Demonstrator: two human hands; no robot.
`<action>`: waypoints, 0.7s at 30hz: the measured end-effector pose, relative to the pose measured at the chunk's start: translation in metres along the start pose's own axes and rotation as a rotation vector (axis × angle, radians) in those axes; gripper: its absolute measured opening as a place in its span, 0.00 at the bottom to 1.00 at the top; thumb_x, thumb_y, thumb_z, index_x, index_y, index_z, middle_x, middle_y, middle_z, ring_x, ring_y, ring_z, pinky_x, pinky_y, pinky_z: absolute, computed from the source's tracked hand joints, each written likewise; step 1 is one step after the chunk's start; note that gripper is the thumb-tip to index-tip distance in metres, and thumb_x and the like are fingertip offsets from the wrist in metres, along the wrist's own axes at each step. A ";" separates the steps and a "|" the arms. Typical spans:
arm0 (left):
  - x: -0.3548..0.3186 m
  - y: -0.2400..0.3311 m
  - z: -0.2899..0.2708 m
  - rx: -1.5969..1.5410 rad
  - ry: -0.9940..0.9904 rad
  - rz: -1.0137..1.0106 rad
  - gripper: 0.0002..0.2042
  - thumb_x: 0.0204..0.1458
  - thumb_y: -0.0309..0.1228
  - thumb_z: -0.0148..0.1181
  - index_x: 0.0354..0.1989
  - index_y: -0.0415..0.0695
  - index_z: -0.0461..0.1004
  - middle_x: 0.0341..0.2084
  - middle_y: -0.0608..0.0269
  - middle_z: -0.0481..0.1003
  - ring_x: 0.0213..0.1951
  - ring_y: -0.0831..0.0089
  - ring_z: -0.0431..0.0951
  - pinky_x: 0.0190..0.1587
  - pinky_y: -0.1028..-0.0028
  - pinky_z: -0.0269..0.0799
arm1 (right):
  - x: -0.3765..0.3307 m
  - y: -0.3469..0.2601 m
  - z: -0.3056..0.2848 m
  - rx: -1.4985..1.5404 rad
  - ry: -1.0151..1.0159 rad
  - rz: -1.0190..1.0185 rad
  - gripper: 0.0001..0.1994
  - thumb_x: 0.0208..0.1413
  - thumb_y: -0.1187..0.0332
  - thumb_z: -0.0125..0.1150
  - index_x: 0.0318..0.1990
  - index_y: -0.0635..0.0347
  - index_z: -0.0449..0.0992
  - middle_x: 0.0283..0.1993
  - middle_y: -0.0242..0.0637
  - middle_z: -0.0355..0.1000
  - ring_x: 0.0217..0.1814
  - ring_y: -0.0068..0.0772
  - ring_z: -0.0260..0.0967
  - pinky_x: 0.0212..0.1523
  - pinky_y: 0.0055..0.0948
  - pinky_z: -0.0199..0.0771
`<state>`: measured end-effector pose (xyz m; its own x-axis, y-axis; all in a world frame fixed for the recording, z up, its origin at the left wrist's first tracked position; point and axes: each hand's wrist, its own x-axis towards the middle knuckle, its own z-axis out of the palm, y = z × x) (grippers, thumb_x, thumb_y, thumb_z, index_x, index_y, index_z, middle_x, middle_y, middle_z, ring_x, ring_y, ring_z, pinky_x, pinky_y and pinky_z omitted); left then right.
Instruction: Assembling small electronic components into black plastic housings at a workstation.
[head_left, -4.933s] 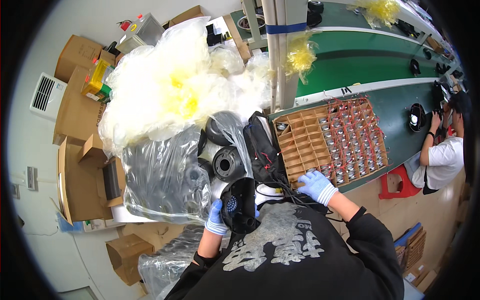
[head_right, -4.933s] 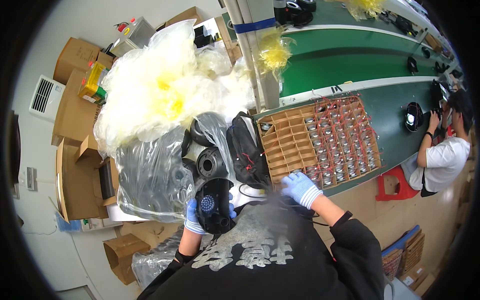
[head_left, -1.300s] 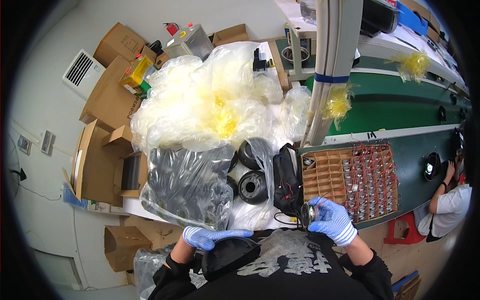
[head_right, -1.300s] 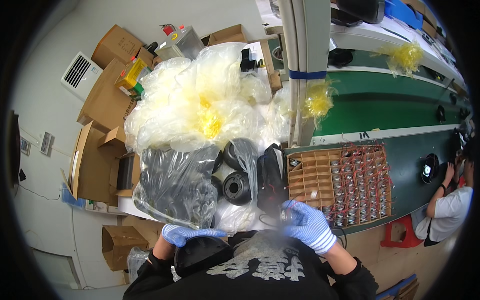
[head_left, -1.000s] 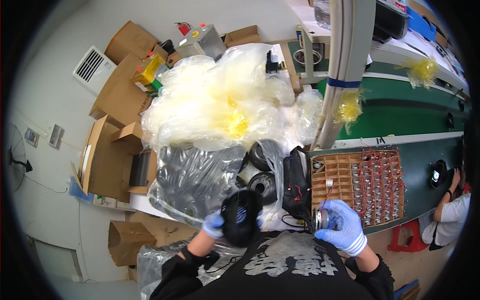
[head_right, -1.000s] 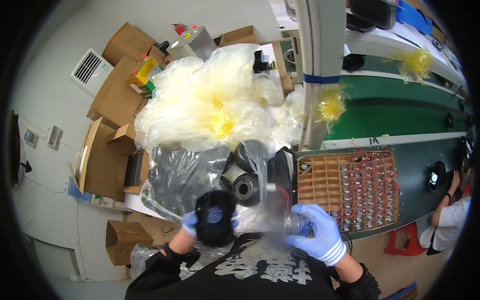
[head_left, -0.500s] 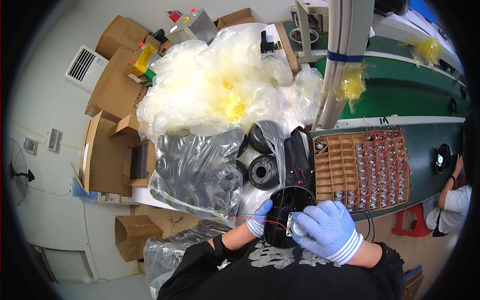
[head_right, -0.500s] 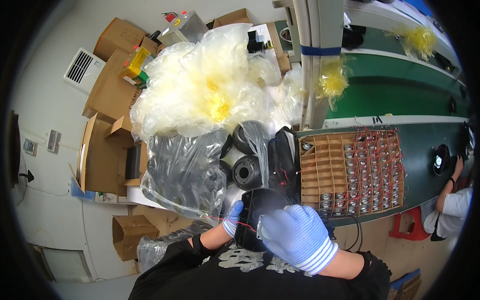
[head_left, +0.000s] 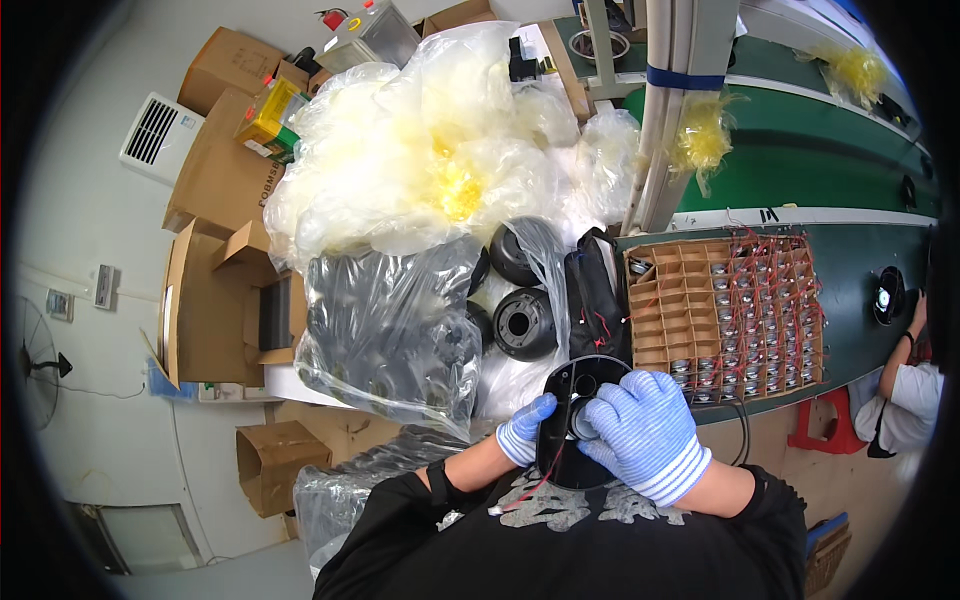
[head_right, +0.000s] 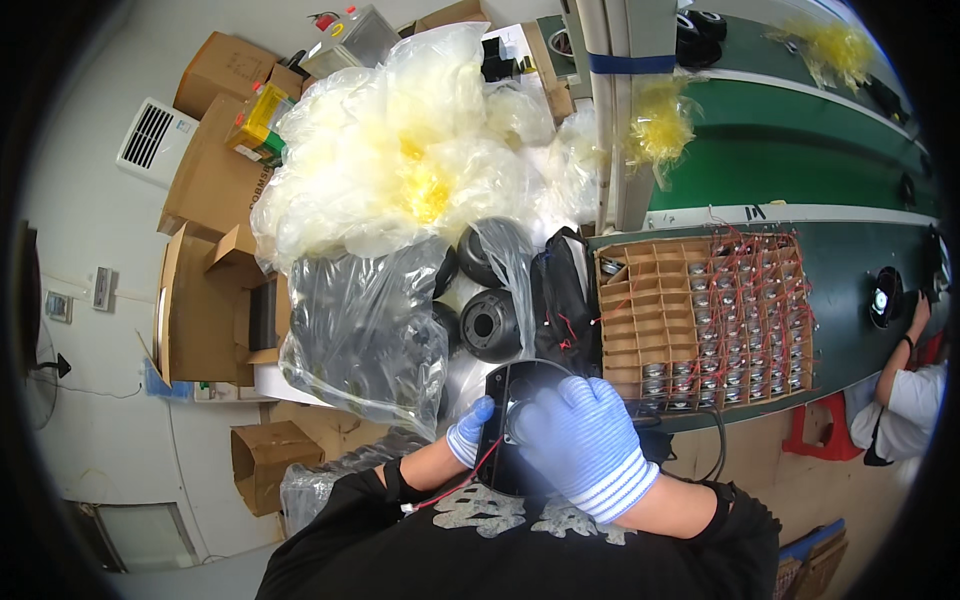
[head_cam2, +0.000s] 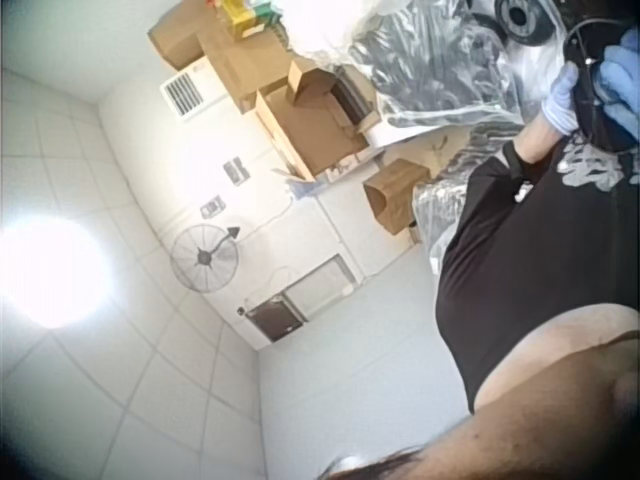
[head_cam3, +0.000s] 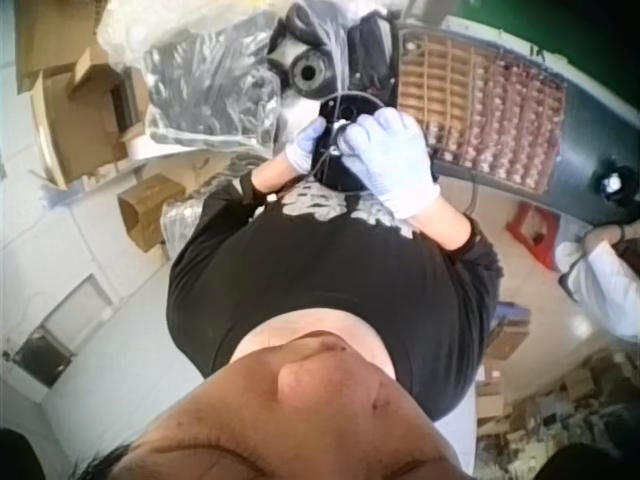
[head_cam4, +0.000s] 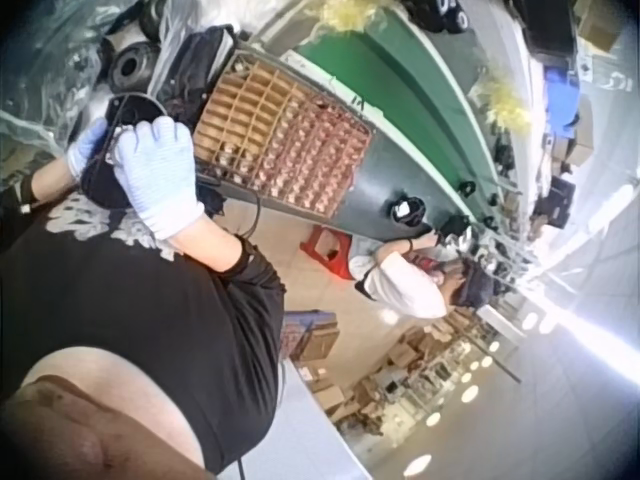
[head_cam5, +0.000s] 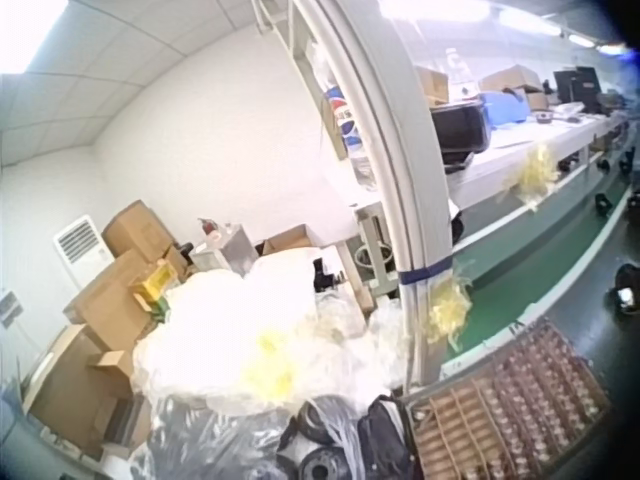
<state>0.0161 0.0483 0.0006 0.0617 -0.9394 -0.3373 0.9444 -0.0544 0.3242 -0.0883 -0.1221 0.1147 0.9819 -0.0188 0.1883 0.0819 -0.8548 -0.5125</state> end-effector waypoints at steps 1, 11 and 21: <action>0.001 0.000 0.002 -0.002 -0.001 -0.004 0.37 0.49 0.49 0.58 0.62 0.40 0.53 0.57 0.52 0.61 0.58 0.61 0.63 0.61 0.60 0.59 | 0.000 0.000 -0.001 0.000 -0.001 0.004 0.19 0.29 0.60 0.67 0.32 0.55 0.71 0.32 0.34 0.68 0.35 0.39 0.63 0.37 0.39 0.63; 0.001 0.002 0.010 0.003 0.012 0.003 0.38 0.48 0.51 0.57 0.63 0.41 0.52 0.58 0.52 0.59 0.59 0.60 0.61 0.61 0.60 0.57 | -0.003 -0.001 -0.003 0.001 -0.035 0.008 0.19 0.29 0.59 0.68 0.31 0.56 0.71 0.34 0.34 0.69 0.37 0.40 0.64 0.38 0.40 0.63; 0.003 0.003 0.008 -0.036 0.019 0.021 0.39 0.47 0.51 0.59 0.62 0.41 0.52 0.56 0.52 0.62 0.57 0.60 0.65 0.60 0.60 0.60 | 0.003 0.004 -0.008 0.039 0.000 -0.024 0.19 0.30 0.58 0.68 0.31 0.55 0.72 0.33 0.35 0.68 0.36 0.39 0.64 0.37 0.38 0.64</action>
<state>0.0166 0.0425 0.0075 0.0871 -0.9334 -0.3481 0.9540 -0.0226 0.2991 -0.0867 -0.1299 0.1200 0.9796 0.0013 0.2011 0.1119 -0.8343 -0.5398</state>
